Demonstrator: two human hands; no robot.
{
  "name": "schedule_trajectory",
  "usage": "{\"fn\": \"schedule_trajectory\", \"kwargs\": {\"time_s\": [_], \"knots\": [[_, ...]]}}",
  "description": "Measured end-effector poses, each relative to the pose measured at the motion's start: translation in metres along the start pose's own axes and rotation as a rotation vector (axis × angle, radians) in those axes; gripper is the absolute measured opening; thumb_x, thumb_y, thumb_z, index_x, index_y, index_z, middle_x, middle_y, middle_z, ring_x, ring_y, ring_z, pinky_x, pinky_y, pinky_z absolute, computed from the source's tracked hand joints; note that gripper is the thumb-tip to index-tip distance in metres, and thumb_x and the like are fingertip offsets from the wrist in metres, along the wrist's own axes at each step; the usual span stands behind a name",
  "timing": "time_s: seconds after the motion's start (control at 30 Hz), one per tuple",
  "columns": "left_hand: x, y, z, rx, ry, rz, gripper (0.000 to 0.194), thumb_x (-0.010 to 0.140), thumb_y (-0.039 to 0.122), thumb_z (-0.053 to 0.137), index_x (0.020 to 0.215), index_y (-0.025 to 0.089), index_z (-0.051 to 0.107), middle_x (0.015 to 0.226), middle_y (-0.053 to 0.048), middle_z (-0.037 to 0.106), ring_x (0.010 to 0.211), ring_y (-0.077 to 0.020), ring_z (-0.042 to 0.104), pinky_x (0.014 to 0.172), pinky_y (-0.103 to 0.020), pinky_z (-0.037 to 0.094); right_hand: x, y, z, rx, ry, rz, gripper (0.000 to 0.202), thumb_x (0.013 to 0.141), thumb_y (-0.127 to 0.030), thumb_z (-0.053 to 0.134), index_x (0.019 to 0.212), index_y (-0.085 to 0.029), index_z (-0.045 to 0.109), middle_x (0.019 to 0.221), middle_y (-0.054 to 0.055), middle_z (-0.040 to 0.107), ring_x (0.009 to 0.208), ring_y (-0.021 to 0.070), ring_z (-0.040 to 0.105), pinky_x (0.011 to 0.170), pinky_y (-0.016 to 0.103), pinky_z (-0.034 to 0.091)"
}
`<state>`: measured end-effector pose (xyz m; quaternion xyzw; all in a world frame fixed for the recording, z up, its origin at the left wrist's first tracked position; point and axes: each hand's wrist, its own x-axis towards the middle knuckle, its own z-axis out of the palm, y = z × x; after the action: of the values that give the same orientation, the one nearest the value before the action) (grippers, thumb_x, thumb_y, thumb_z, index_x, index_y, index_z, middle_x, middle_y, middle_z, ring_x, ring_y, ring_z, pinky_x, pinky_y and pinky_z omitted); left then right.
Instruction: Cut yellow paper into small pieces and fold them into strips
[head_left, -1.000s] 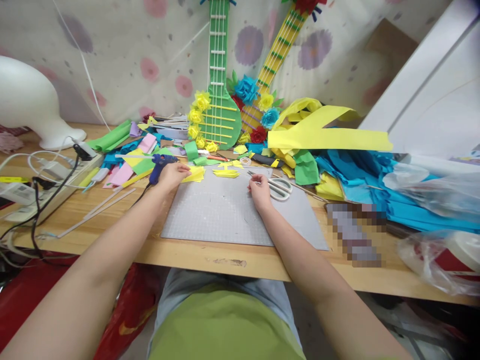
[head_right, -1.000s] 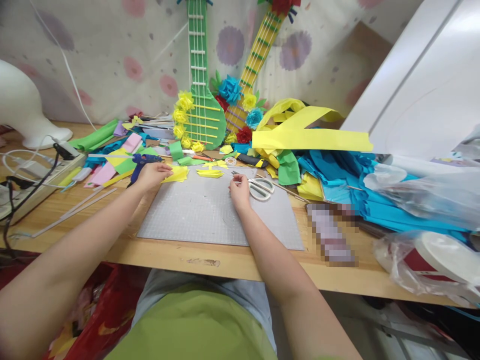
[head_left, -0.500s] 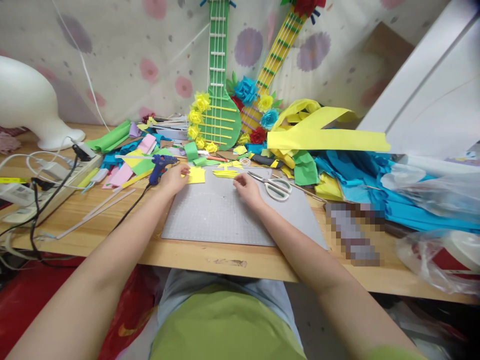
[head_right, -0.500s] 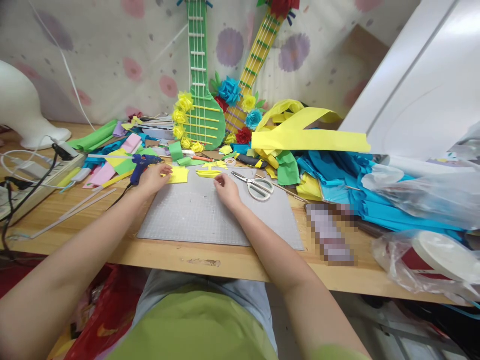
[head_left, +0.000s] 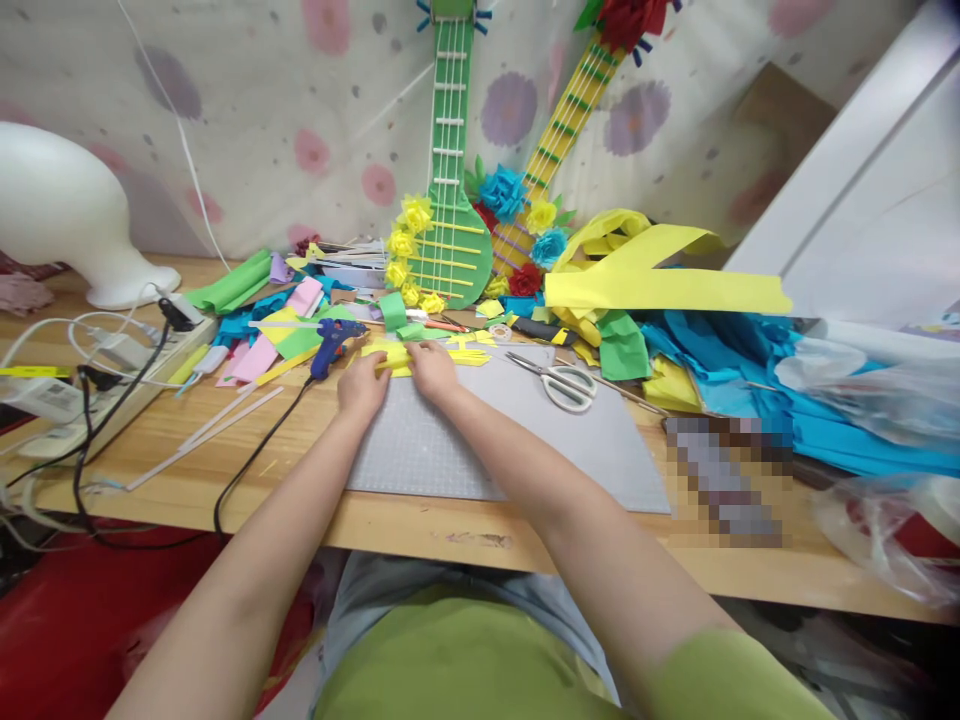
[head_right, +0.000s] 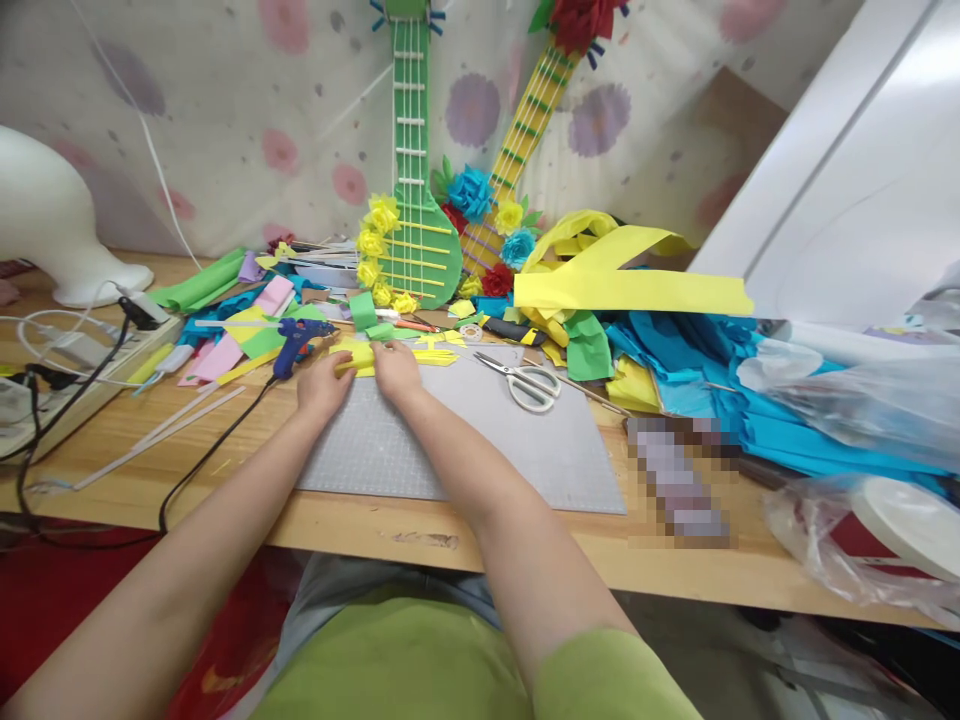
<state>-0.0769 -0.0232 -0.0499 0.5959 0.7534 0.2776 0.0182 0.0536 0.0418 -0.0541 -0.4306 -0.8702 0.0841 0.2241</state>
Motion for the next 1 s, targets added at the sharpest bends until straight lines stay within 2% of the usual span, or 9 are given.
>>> {"fn": "schedule_trajectory", "kwargs": {"time_s": [0.13, 0.27, 0.33, 0.43, 0.6, 0.7, 0.8, 0.9, 1.0], "knots": [[-0.002, -0.001, -0.004, -0.154, 0.163, 0.079, 0.04, 0.074, 0.021, 0.049, 0.114, 0.018, 0.051, 0.117, -0.008, 0.057, 0.113, -0.0205, 0.049, 0.1, -0.033, 0.035, -0.005, -0.001, -0.001, 0.027, 0.062, -0.03, 0.035, 0.083, -0.015, 0.038, 0.114, -0.017, 0.056, 0.102, 0.011, 0.061, 0.1, 0.0226, 0.047, 0.086, 0.033, 0.038], [-0.001, -0.008, -0.007, -0.368, 0.279, -0.043, 0.042, 0.077, 0.015, 0.038, 0.119, 0.02, 0.04, 0.121, -0.007, 0.054, 0.114, -0.0139, 0.049, 0.098, -0.028, 0.037, -0.011, -0.002, -0.011, 0.071, 0.107, -0.071, 0.04, 0.077, -0.006, 0.039, 0.112, -0.016, 0.056, 0.102, 0.01, 0.058, 0.098, 0.0237, 0.042, 0.084, 0.034, 0.037], [0.0, -0.012, -0.006, -0.467, 0.236, -0.085, 0.041, 0.079, 0.014, 0.033, 0.119, 0.022, 0.039, 0.116, -0.006, 0.058, 0.109, -0.012, 0.053, 0.094, -0.028, 0.041, -0.014, 0.0, -0.017, 0.058, 0.071, -0.13, 0.039, 0.075, -0.003, 0.04, 0.107, -0.016, 0.058, 0.102, 0.01, 0.055, 0.099, 0.0239, 0.04, 0.082, 0.034, 0.036], [0.001, -0.013, -0.004, -0.523, 0.125, -0.022, 0.039, 0.078, 0.015, 0.033, 0.116, 0.021, 0.043, 0.107, -0.005, 0.063, 0.103, -0.0127, 0.057, 0.091, -0.029, 0.043, -0.02, 0.007, -0.027, 0.038, -0.02, -0.219, 0.033, 0.074, -0.003, 0.041, 0.095, -0.018, 0.062, 0.096, 0.01, 0.052, 0.098, 0.0234, 0.038, 0.077, 0.033, 0.036], [-0.001, -0.007, -0.004, -0.393, 0.034, 0.077, 0.039, 0.078, 0.018, 0.037, 0.116, 0.02, 0.046, 0.109, -0.004, 0.063, 0.107, -0.015, 0.055, 0.092, -0.031, 0.042, -0.032, 0.021, -0.041, 0.055, -0.051, -0.292, 0.03, 0.067, 0.001, 0.041, 0.081, -0.019, 0.06, 0.097, 0.007, 0.049, 0.098, 0.0213, 0.037, 0.078, 0.031, 0.034], [-0.003, -0.003, -0.006, -0.311, -0.029, 0.114, 0.034, 0.077, 0.02, 0.043, 0.109, 0.02, 0.053, 0.112, -0.005, 0.062, 0.11, -0.0169, 0.052, 0.093, -0.032, 0.041, -0.04, 0.029, -0.047, 0.066, -0.062, -0.346, 0.031, 0.064, 0.002, 0.04, 0.08, -0.018, 0.057, 0.095, 0.007, 0.051, 0.096, 0.0205, 0.039, 0.08, 0.031, 0.034], [-0.004, 0.003, -0.008, -0.33, -0.048, 0.055, 0.032, 0.076, 0.022, 0.046, 0.106, 0.019, 0.054, 0.112, -0.007, 0.062, 0.106, -0.0171, 0.055, 0.087, -0.031, 0.045, -0.052, 0.039, -0.053, 0.067, -0.075, -0.371, 0.033, 0.06, 0.003, 0.04, 0.08, -0.018, 0.055, 0.092, 0.007, 0.053, 0.093, 0.0204, 0.041, 0.079, 0.03, 0.035], [-0.003, 0.013, -0.008, -0.363, -0.07, -0.017, 0.033, 0.074, 0.022, 0.049, 0.106, 0.018, 0.054, 0.108, -0.008, 0.063, 0.099, -0.0167, 0.058, 0.082, -0.029, 0.047, -0.068, 0.05, -0.061, 0.08, -0.095, -0.337, 0.036, 0.058, 0.002, 0.04, 0.084, -0.018, 0.054, 0.091, 0.007, 0.055, 0.09, 0.0202, 0.045, 0.076, 0.03, 0.036], [-0.001, 0.026, -0.007, -0.317, -0.178, -0.012, 0.032, 0.072, 0.024, 0.052, 0.102, 0.018, 0.057, 0.108, -0.008, 0.063, 0.095, -0.017, 0.059, 0.082, -0.029, 0.047, -0.084, 0.06, -0.071, 0.149, -0.105, -0.271, 0.037, 0.061, -0.001, 0.041, 0.092, -0.017, 0.052, 0.091, 0.006, 0.057, 0.087, 0.0187, 0.049, 0.077, 0.03, 0.037]]}}
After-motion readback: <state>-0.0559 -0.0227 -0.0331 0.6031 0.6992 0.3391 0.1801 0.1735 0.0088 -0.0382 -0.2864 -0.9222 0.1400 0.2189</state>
